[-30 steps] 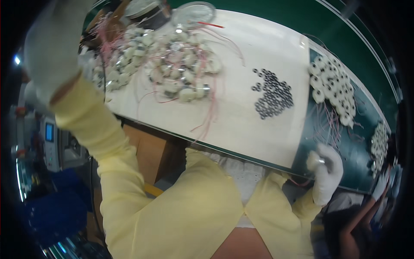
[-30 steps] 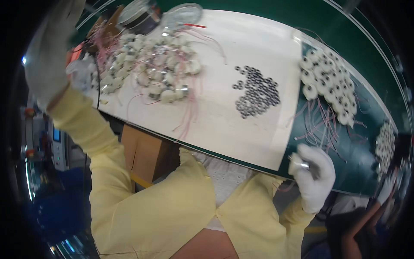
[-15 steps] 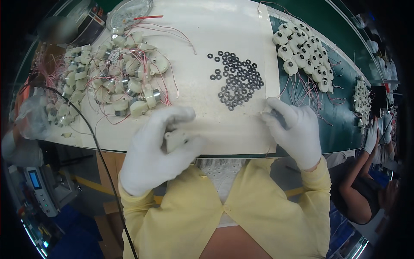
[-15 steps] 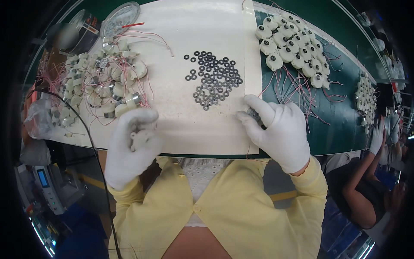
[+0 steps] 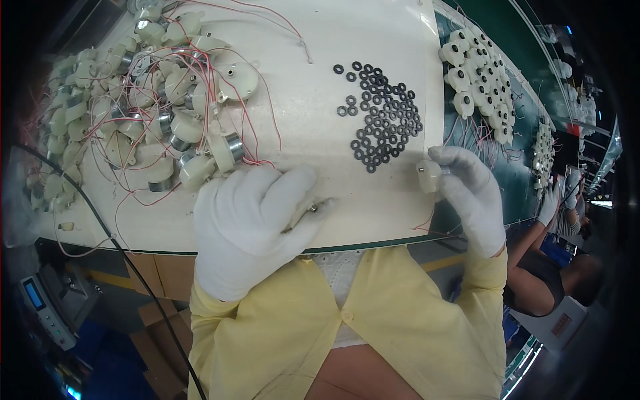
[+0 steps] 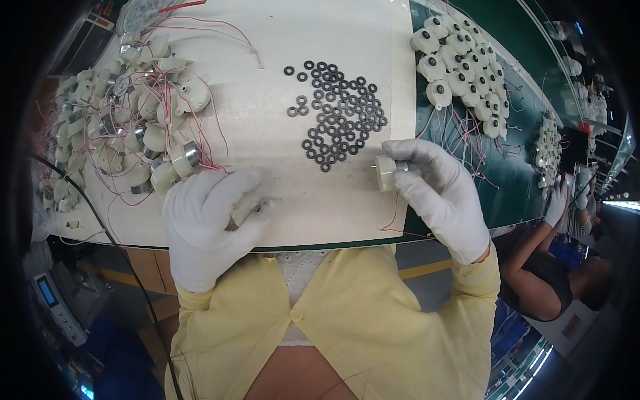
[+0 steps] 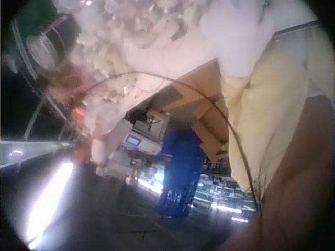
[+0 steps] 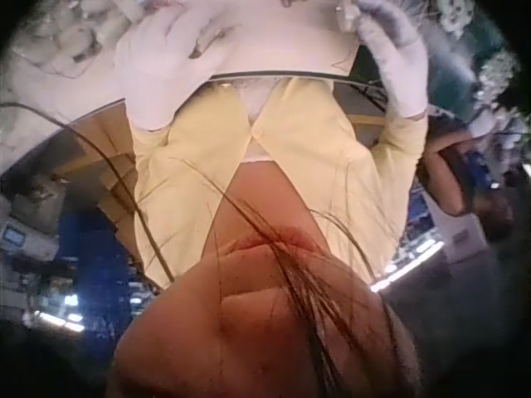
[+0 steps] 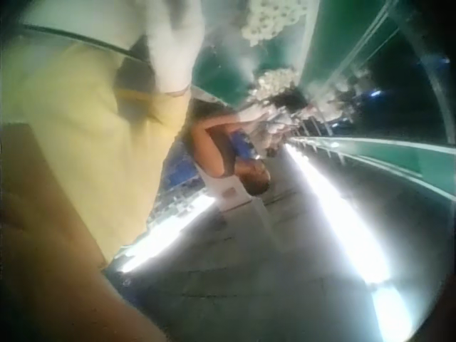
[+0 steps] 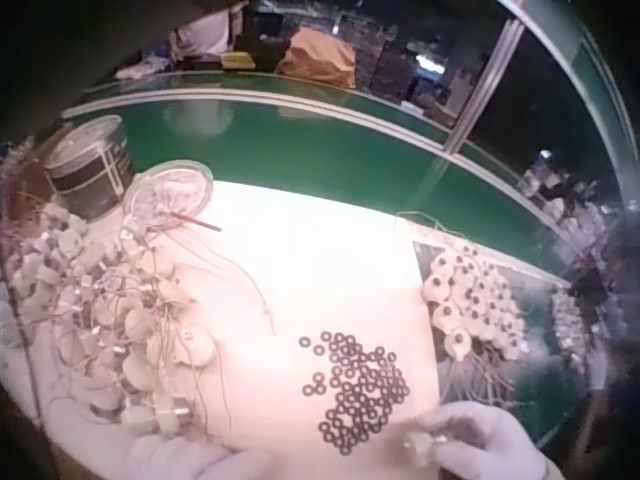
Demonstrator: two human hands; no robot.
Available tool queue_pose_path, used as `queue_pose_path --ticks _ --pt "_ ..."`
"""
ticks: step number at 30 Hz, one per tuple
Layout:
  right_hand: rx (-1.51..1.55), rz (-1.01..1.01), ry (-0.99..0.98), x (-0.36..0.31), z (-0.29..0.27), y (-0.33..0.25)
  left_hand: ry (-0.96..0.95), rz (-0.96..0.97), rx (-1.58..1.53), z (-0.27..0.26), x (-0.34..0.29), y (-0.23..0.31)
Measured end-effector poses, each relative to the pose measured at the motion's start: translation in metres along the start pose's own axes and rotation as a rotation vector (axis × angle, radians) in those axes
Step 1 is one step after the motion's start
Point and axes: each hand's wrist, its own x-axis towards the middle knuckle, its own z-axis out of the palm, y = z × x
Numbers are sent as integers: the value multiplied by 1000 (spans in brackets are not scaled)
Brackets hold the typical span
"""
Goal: The person assembles small white cylindrical electronic components by hand. They pick up a component, attach a small black washer to its top, and place the finished unit onto a green tray. The process is repeated continuously throughout the clip.
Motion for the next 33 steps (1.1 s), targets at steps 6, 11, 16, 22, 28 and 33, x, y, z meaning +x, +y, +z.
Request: queue_pose_path --ticks 6,11,16,22,28,33 --pt "-301 -250 -1 10 9 7 -2 -26 16 3 -1 1" --pt "-885 -689 -44 24 22 -6 -28 -45 17 2 -1 2" --pt "-1144 -810 30 29 25 -4 -101 -73 21 -4 -1 5" --pt "-1289 -733 39 23 31 -18 28 -13 17 5 -1 -1" --pt "-1463 -632 -153 8 26 -33 4 -29 10 5 -1 0" --pt "-1518 -642 -187 9 26 -33 -18 -39 5 5 -2 -1"
